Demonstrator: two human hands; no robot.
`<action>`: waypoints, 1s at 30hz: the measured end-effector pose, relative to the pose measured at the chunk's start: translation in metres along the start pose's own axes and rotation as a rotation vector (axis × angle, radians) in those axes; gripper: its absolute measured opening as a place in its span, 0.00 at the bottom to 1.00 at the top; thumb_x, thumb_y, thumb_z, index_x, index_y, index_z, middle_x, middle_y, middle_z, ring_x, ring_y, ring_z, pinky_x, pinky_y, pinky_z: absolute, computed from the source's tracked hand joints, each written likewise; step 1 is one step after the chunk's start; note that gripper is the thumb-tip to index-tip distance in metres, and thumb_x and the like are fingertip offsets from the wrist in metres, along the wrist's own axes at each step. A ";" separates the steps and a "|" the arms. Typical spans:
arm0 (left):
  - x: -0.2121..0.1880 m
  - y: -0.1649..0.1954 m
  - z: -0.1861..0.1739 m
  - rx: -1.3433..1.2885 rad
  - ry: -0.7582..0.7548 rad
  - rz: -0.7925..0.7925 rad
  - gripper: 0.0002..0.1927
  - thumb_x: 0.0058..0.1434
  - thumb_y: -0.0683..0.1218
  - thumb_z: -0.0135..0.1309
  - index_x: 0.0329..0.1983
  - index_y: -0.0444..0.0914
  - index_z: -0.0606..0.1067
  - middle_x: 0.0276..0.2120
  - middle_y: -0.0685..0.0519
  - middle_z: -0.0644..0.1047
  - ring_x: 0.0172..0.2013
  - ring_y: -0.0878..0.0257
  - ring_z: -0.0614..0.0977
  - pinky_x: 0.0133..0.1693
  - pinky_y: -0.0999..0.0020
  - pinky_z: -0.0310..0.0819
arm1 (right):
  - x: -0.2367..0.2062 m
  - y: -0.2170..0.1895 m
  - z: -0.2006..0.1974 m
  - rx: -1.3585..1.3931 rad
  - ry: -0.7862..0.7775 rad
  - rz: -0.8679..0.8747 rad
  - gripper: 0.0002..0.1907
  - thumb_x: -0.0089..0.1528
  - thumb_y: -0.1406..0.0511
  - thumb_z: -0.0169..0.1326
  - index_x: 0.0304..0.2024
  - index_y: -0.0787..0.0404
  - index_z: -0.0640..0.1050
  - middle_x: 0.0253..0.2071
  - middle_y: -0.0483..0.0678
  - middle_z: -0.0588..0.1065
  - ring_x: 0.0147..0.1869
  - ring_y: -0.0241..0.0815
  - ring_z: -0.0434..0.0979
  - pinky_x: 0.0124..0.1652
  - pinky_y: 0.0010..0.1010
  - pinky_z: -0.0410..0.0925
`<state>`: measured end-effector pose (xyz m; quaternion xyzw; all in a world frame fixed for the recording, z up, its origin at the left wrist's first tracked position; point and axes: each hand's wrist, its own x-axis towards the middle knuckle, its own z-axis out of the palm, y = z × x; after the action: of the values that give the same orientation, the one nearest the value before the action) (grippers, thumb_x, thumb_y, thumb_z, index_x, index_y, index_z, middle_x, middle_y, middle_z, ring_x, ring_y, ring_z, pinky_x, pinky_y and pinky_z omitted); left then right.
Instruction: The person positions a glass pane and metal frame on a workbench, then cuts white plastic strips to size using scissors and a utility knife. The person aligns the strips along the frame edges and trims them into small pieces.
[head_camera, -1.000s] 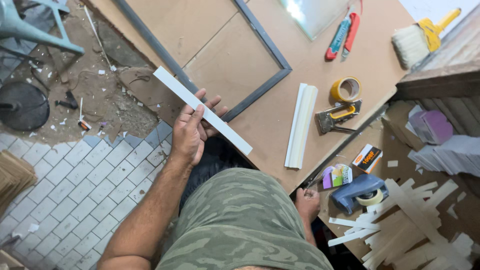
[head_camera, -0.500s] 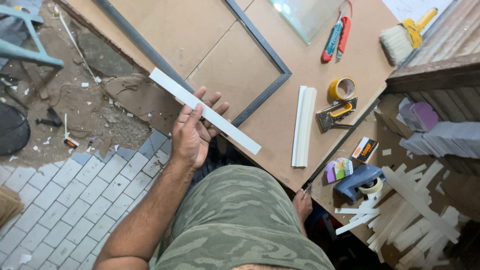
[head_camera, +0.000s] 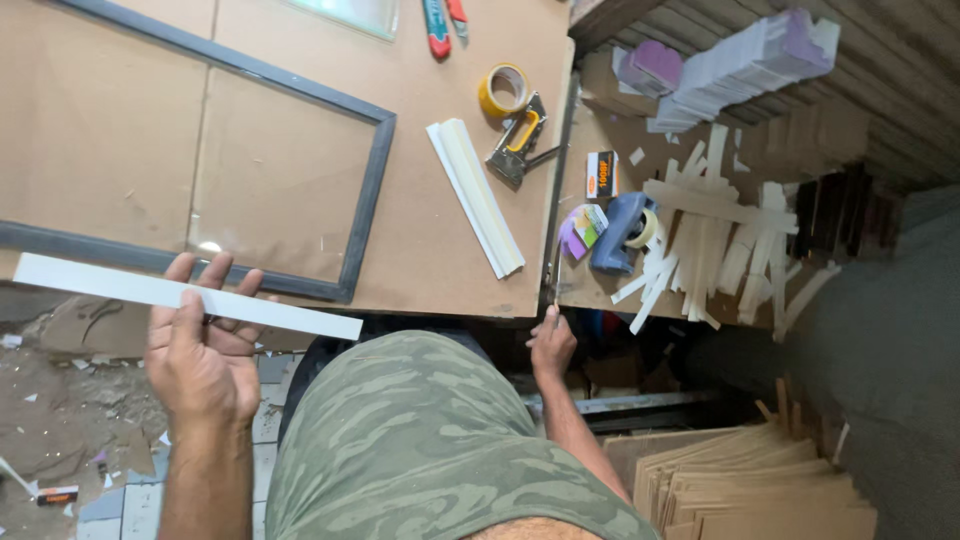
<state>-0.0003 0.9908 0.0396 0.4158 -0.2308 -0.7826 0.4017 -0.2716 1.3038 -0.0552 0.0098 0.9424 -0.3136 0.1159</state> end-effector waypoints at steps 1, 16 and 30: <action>0.003 0.000 0.002 0.028 -0.006 -0.011 0.22 0.78 0.45 0.37 0.74 0.36 0.60 0.64 0.38 0.72 0.57 0.43 0.81 0.54 0.44 0.82 | 0.007 -0.004 0.000 -0.007 0.005 0.006 0.28 0.71 0.50 0.43 0.34 0.67 0.77 0.23 0.58 0.77 0.24 0.55 0.82 0.27 0.43 0.72; 0.028 -0.004 0.029 0.219 -0.129 -0.046 0.22 0.81 0.43 0.38 0.75 0.31 0.59 0.63 0.33 0.73 0.55 0.40 0.83 0.51 0.46 0.81 | -0.057 0.076 -0.020 -0.241 0.015 -0.058 0.25 0.71 0.51 0.43 0.34 0.65 0.75 0.25 0.65 0.72 0.31 0.68 0.72 0.32 0.53 0.64; 0.041 -0.028 0.028 0.227 -0.110 -0.086 0.21 0.78 0.46 0.37 0.70 0.32 0.61 0.54 0.37 0.77 0.47 0.46 0.85 0.43 0.55 0.85 | -0.036 -0.018 -0.030 -0.034 -0.054 -0.713 0.21 0.73 0.57 0.44 0.31 0.66 0.69 0.26 0.60 0.66 0.29 0.64 0.68 0.31 0.46 0.63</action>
<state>-0.0491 0.9741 0.0162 0.4247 -0.3213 -0.7896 0.3048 -0.2450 1.3091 -0.0134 -0.3299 0.8883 -0.3185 0.0242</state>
